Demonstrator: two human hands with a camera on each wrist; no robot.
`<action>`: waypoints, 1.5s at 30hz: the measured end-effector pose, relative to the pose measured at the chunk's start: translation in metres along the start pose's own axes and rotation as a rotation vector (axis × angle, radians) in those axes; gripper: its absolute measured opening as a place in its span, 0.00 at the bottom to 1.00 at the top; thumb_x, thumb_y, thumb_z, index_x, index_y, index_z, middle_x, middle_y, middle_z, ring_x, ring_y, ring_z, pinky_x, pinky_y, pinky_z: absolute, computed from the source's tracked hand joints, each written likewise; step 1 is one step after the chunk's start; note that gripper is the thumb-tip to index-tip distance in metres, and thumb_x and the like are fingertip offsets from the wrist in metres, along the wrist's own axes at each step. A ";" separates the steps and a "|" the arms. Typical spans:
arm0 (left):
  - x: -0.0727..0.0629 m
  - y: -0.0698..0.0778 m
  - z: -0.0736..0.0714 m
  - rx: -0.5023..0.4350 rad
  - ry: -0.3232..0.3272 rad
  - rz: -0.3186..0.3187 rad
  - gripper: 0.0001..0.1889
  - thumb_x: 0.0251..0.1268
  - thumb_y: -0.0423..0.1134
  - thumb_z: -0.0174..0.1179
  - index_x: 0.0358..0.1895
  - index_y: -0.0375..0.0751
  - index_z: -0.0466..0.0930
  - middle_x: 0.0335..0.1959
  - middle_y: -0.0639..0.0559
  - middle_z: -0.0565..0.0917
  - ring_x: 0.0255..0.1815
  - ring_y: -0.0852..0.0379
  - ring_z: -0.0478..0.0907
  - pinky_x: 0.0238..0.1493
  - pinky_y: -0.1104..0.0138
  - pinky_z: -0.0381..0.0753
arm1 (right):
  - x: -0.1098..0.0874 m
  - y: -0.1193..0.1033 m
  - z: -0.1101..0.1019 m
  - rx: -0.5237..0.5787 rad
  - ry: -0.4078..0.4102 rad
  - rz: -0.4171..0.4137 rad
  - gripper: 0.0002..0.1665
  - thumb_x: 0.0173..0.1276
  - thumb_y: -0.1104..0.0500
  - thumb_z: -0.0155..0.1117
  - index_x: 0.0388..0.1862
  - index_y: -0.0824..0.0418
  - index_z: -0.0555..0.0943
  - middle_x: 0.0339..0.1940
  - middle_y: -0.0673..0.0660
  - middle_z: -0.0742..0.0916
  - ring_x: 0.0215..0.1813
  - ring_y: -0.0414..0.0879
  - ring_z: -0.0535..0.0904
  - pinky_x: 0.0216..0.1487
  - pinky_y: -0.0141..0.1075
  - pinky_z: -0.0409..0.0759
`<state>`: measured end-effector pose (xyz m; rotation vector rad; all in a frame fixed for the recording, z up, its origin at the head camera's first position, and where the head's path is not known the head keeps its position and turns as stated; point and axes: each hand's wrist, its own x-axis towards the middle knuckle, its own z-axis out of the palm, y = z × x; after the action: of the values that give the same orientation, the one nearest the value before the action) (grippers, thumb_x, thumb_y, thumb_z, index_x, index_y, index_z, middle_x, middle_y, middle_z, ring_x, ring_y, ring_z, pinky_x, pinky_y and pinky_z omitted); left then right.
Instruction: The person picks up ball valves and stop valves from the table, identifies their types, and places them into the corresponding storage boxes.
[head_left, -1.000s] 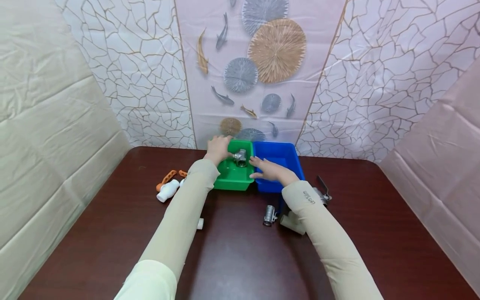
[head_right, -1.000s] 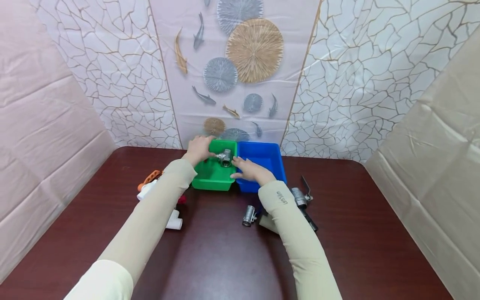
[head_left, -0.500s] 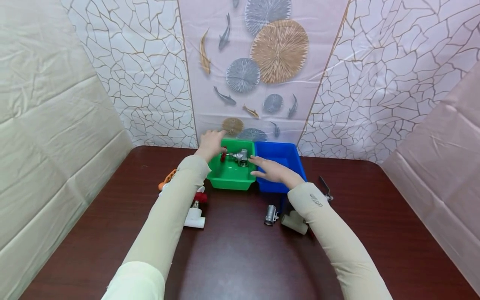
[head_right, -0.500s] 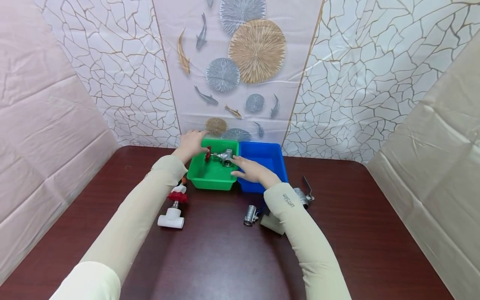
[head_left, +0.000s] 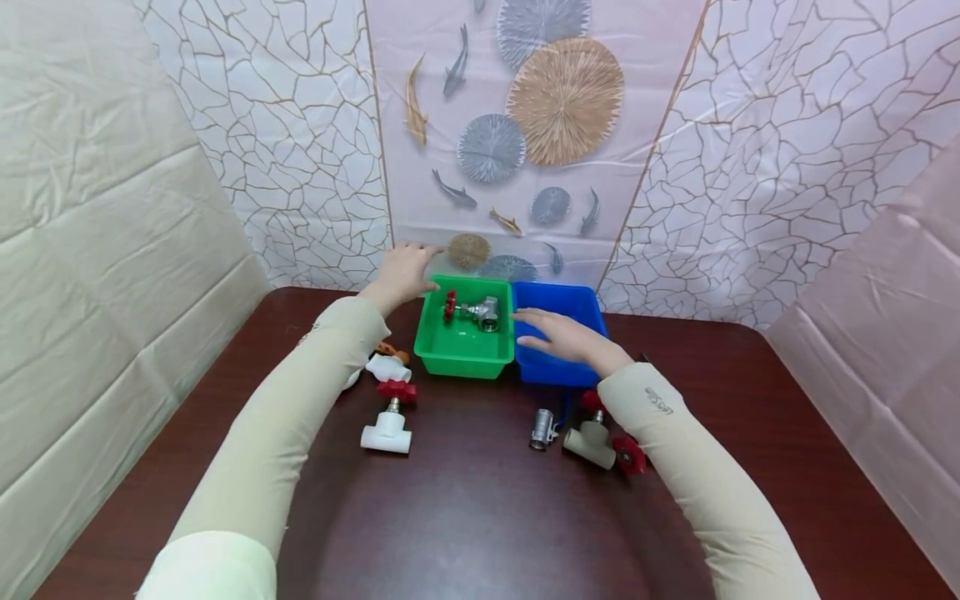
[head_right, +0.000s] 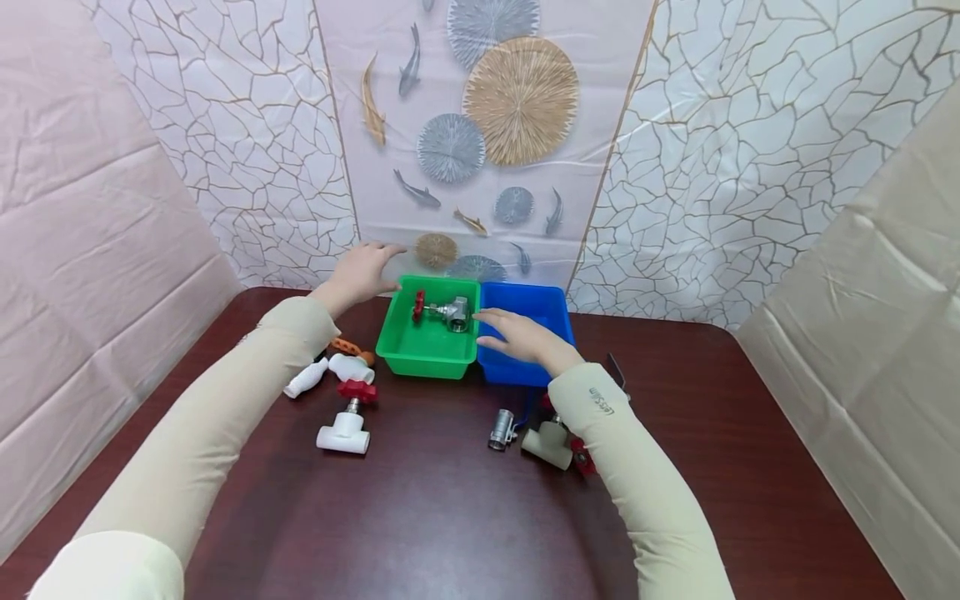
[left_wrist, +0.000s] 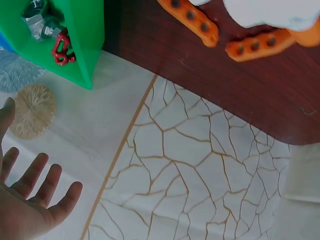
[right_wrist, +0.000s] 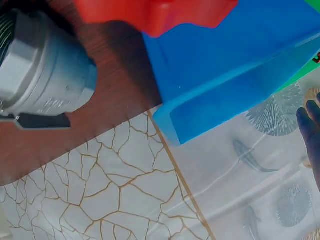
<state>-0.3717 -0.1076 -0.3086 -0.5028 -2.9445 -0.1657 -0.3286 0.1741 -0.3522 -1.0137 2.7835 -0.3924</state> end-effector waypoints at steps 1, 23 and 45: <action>-0.001 -0.001 -0.002 0.002 0.006 0.009 0.35 0.58 0.49 0.65 0.69 0.47 0.63 0.65 0.40 0.71 0.65 0.38 0.66 0.60 0.43 0.69 | -0.002 0.000 -0.001 -0.001 0.002 -0.002 0.33 0.74 0.51 0.50 0.72 0.64 0.60 0.72 0.66 0.64 0.74 0.61 0.57 0.71 0.55 0.57; -0.057 -0.029 -0.029 -0.075 0.192 0.131 0.31 0.62 0.51 0.61 0.67 0.49 0.66 0.60 0.39 0.74 0.60 0.39 0.71 0.54 0.46 0.74 | -0.042 0.001 -0.009 -0.078 0.095 -0.022 0.32 0.71 0.52 0.54 0.70 0.66 0.64 0.70 0.68 0.68 0.72 0.63 0.59 0.70 0.56 0.59; -0.094 -0.043 -0.031 -0.250 0.295 0.092 0.30 0.61 0.45 0.62 0.68 0.47 0.66 0.62 0.40 0.74 0.62 0.39 0.69 0.56 0.44 0.71 | -0.037 -0.053 0.016 0.093 0.261 0.035 0.37 0.67 0.50 0.61 0.69 0.64 0.64 0.68 0.65 0.71 0.68 0.60 0.67 0.64 0.54 0.69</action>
<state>-0.2949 -0.1819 -0.2973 -0.5881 -2.6195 -0.5514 -0.2649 0.1556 -0.3495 -0.9537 2.9711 -0.6890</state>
